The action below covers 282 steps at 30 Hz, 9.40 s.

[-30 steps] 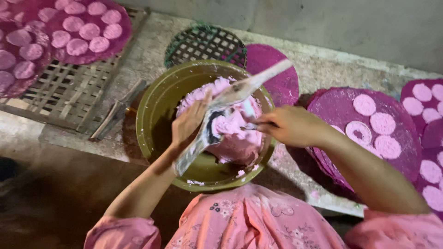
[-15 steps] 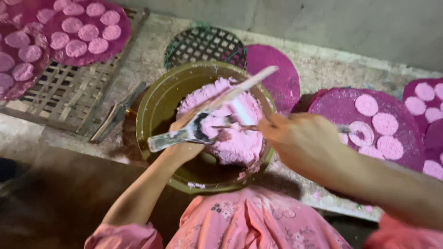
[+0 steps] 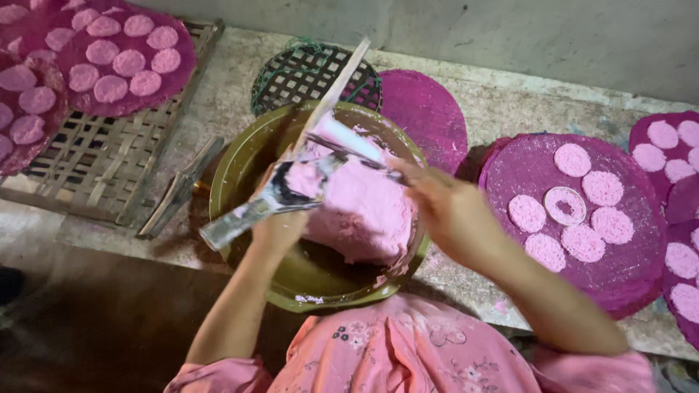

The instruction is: The person sits on the floor with a large basin of pink batter on their lap, scoops batter into a handheld extruder, and squeezes round batter discs onto round magenta drying mats. They occasionally dip the extruder into a small container of white powder before resuming extruding discs.

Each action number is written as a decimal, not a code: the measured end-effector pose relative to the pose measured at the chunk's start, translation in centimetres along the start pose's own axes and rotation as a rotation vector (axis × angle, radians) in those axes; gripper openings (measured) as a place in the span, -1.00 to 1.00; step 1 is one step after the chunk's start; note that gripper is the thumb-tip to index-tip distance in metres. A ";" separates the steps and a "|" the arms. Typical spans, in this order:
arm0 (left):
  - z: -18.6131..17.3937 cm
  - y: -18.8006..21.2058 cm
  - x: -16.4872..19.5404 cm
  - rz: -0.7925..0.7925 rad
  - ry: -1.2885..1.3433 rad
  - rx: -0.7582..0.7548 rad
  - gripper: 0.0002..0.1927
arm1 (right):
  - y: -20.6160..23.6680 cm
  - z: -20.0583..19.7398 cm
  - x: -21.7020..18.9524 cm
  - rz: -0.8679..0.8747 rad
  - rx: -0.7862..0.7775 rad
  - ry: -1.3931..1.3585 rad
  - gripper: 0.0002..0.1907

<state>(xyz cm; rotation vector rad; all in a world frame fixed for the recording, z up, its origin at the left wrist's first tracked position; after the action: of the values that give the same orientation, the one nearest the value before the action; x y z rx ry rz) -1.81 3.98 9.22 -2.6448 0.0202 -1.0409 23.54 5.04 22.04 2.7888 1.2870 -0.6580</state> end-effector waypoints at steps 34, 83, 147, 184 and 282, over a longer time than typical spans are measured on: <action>3.5 2.3 -1.4 -0.159 1.543 -0.492 -0.66 | 1.1 3.7 10.6 0.295 -0.011 -0.353 -0.59; 13.7 -0.8 21.5 0.353 0.606 -0.865 -0.61 | 17.2 -7.2 14.5 -0.198 0.356 -0.661 -0.44; 44.9 -21.2 28.7 -0.116 2.302 -0.796 -0.47 | 31.9 -5.7 38.7 0.679 -0.251 -1.307 -0.14; 41.0 -8.4 24.3 0.348 0.030 -0.961 0.42 | 47.0 5.8 33.3 0.536 0.906 -1.126 0.23; 37.0 -9.7 25.8 -0.300 0.832 -1.012 -0.73 | 46.7 5.3 31.1 0.355 0.820 -1.268 0.33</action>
<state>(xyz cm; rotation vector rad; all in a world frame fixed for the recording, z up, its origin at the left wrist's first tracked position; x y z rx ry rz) 41.07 20.09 3.38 -2.7282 0.4380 -2.7443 73.48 -4.21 -2.33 1.8949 0.2382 -2.6448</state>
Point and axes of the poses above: each hand's wrist, its own y-axis away from the middle knuckle, its own z-axis out of the palm, x = y × z, the point moved 2 cm from there along -y, towards the middle knuckle, and after that the axes turned 12 degrees about -x, right-handed, at the moved point
